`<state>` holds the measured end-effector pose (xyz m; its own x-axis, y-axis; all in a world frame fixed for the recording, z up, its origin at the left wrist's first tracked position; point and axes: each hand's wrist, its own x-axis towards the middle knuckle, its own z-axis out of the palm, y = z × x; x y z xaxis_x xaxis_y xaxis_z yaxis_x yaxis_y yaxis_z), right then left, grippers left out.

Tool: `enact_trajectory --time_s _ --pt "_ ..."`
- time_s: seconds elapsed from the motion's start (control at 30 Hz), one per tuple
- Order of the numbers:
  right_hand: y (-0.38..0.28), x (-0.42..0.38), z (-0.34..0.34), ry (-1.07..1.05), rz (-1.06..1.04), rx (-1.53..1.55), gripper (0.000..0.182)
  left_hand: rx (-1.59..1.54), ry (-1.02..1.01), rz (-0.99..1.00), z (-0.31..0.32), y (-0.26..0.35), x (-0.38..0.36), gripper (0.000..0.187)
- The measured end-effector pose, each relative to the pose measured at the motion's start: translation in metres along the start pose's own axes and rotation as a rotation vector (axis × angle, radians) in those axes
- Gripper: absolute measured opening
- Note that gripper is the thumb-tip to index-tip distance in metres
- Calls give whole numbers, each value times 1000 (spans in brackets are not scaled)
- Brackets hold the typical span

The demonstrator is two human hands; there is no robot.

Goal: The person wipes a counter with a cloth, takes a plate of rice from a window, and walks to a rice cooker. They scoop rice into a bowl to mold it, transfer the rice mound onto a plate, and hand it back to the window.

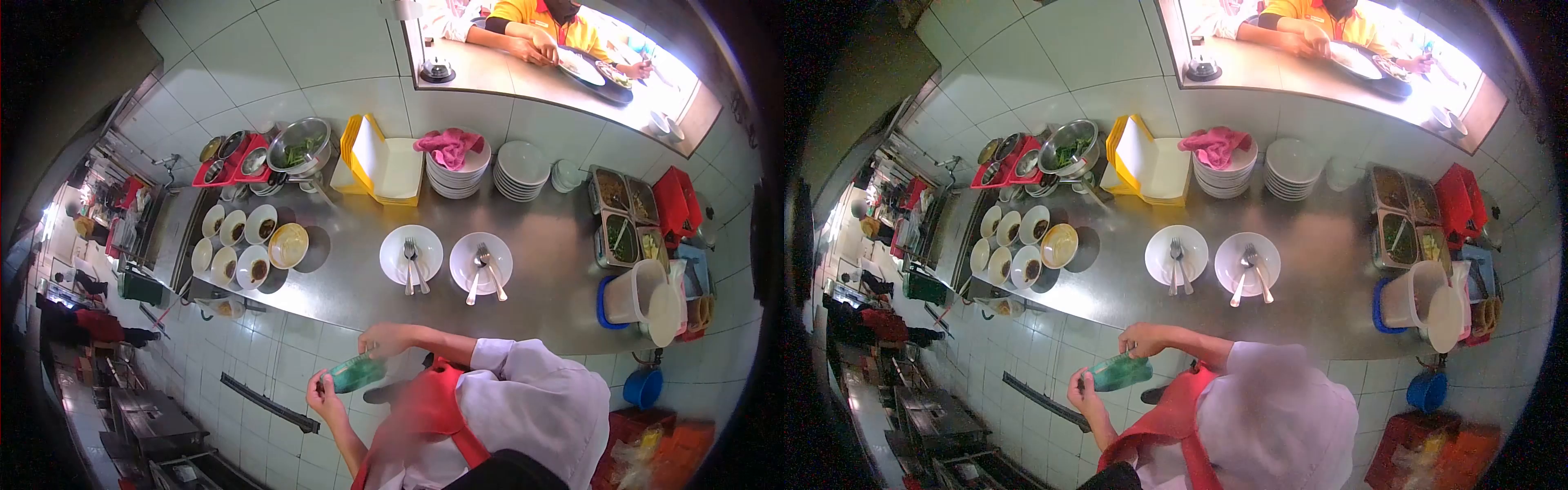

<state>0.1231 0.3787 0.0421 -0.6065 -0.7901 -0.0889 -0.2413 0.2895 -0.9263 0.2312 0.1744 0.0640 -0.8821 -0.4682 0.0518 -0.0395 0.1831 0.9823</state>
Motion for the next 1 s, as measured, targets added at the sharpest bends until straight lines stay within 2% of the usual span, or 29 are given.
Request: enact_trajectory --time_s 0.27,0.4,0.63,0.7,0.8,0.9,0.93,0.97,1.0 --pt "1 -1 -3 23 32 -8 24 -43 33 47 1 -1 14 11" --pt "-1 -6 -8 26 47 122 25 -17 104 127 2 7 41 12" --pt "-15 -35 -28 191 63 165 23 26 238 317 38 75 88 15" --pt "-9 -47 -38 261 32 114 23 -7 0 384 61 80 93 16" --pt "-3 -75 -59 429 27 84 24 143 -323 404 96 54 103 19" --pt "-10 -122 -98 616 154 233 22 206 -631 268 129 -13 116 28" --pt "1 -138 -111 711 138 288 20 210 -642 267 135 -61 123 28" --pt "13 -155 -124 807 121 345 17 502 -729 353 133 -120 129 34" --pt "15 -176 -139 901 129 402 18 795 -807 443 131 -149 131 39"
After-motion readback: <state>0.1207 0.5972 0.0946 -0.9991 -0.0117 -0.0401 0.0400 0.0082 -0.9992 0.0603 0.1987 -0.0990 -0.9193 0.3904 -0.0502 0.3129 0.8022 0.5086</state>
